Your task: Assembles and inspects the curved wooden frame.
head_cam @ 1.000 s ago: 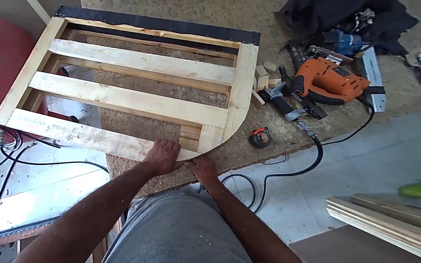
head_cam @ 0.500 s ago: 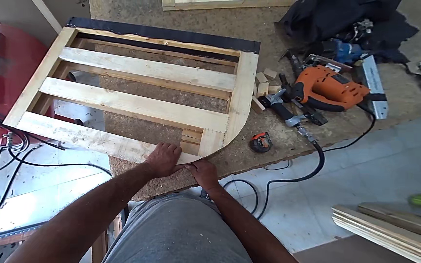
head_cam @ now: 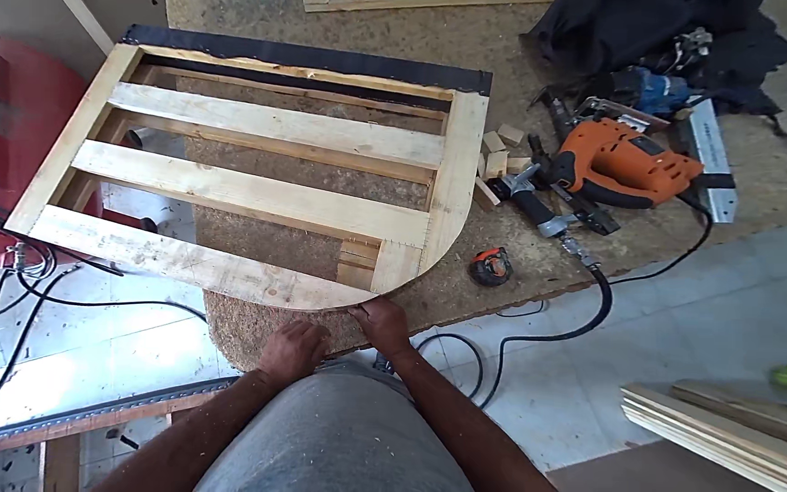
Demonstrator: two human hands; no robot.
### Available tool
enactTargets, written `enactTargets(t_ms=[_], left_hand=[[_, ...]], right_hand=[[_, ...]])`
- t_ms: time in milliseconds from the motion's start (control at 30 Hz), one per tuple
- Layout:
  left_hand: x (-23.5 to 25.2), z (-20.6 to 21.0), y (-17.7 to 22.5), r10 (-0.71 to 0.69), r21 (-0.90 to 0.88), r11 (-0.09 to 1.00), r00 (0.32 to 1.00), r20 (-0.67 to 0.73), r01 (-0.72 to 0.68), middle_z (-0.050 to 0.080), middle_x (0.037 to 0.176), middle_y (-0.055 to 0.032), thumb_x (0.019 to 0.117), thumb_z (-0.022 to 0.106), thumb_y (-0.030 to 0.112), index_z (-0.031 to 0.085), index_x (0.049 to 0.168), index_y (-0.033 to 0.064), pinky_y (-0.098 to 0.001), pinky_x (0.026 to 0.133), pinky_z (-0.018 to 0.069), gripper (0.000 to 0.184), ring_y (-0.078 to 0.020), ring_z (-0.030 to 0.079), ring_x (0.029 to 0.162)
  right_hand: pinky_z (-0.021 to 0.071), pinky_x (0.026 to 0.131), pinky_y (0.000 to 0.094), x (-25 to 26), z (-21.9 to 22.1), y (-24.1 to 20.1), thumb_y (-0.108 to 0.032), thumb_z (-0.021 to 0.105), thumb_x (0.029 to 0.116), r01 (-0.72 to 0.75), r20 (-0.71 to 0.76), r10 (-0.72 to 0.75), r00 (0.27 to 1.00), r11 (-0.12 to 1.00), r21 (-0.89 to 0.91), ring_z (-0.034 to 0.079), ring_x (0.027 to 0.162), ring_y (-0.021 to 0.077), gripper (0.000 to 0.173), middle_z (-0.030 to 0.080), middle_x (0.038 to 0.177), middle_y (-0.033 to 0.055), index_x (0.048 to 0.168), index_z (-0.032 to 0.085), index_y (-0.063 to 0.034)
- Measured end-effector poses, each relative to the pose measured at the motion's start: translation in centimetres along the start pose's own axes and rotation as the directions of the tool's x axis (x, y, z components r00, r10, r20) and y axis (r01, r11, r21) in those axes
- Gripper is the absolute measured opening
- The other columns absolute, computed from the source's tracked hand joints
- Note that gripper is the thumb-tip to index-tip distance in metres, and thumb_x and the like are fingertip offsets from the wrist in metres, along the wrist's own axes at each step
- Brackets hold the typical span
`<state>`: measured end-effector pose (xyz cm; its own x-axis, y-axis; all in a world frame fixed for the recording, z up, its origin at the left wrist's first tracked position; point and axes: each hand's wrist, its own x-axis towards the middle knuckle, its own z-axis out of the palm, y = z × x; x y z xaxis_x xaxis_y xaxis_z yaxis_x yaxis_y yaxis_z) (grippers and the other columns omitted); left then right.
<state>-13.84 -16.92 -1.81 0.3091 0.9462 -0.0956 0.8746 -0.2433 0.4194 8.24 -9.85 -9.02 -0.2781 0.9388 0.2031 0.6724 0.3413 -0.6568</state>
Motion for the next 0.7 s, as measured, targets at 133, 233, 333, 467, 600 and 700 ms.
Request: enactTargets(t_ms=[133, 233, 333, 467, 600, 700], left_hand=[[0.8, 0.8, -0.3, -0.313, -0.121, 0.931, 0.925, 0.216, 0.344, 0.075, 0.108, -0.0069, 0.1037, 0.055, 0.042, 0.056, 0.146, 0.0159, -0.0531, 0.087, 0.0583, 0.05, -0.0259, 0.073, 0.092], [1.8, 1.7, -0.1, -0.371, -0.166, 0.897, 0.902, 0.222, 0.41, 0.073, 0.109, -0.0081, 0.1042, 0.054, 0.044, 0.061, 0.14, 0.0153, -0.0528, 0.09, 0.057, 0.046, -0.0255, 0.072, 0.097], [2.8, 2.1, 0.2, -0.412, -0.182, 0.876, 0.889, 0.202, 0.447, 0.075, 0.109, -0.0075, 0.1045, 0.053, 0.047, 0.07, 0.127, 0.0182, -0.0558, 0.091, 0.0563, 0.04, -0.027, 0.072, 0.1], [3.8, 2.9, 0.3, -0.478, -0.256, 0.836, 0.873, 0.094, 0.485, 0.077, 0.101, -0.0051, 0.1027, 0.057, 0.048, 0.079, 0.11, 0.0233, -0.0592, 0.089, 0.0559, 0.034, -0.0267, 0.074, 0.097], [4.0, 3.3, 0.5, -0.522, -0.238, 0.822, 0.852, 0.051, 0.518, 0.078, 0.101, -0.0028, 0.1012, 0.059, 0.05, 0.08, 0.108, 0.029, -0.0603, 0.086, 0.0558, 0.03, -0.0269, 0.074, 0.096], [4.0, 3.4, 0.7, -0.524, -0.222, 0.827, 0.851, 0.026, 0.517, 0.078, 0.099, -0.004, 0.101, 0.059, 0.05, 0.081, 0.105, 0.0291, -0.0612, 0.083, 0.056, 0.031, -0.0289, 0.074, 0.094]], right_hand=[[0.0618, 0.072, 0.0474, -0.1, 0.4, 0.2, -0.027, 0.074, 0.0943, 0.041, -0.022, -0.042, 0.999, 0.999, -0.031, 0.074, 0.081, 0.0252, 0.023, 0.074, 0.083, 0.0088, 0.082, 0.074, -0.0077], [0.0618, 0.074, 0.0475, 0.0, 0.3, 0.4, -0.028, 0.075, 0.0942, 0.025, -0.009, -0.025, 1.0, 1.0, -0.005, 0.074, 0.083, 0.0242, 0.021, 0.075, 0.085, 0.0078, 0.085, 0.076, -0.0096], [0.061, 0.078, 0.049, 0.4, -0.5, 0.2, -0.027, 0.074, 0.0947, -0.029, 0.069, 0.025, 0.997, 0.999, 0.045, 0.074, 0.086, 0.0237, 0.019, 0.075, 0.087, 0.0073, 0.086, 0.078, -0.0109], [0.0601, 0.078, 0.0508, 0.7, -1.3, 0.1, -0.029, 0.071, 0.0971, -0.063, 0.151, 0.056, 0.987, 0.997, 0.045, 0.074, 0.086, 0.0249, 0.023, 0.075, 0.087, 0.0081, 0.086, 0.077, -0.0104], [0.0608, 0.075, 0.0493, 0.4, -0.8, -0.1, -0.027, 0.073, 0.0952, -0.046, 0.088, 0.045, 0.995, 0.999, 0.011, 0.074, 0.084, 0.0243, 0.021, 0.075, 0.084, 0.008, 0.084, 0.077, -0.0101], [0.0609, 0.076, 0.0489, 0.4, -0.7, -0.1, -0.027, 0.073, 0.0952, -0.057, 0.093, 0.057, 0.994, 0.998, -0.006, 0.074, 0.085, 0.0239, 0.02, 0.075, 0.085, 0.0078, 0.084, 0.077, -0.0102]])
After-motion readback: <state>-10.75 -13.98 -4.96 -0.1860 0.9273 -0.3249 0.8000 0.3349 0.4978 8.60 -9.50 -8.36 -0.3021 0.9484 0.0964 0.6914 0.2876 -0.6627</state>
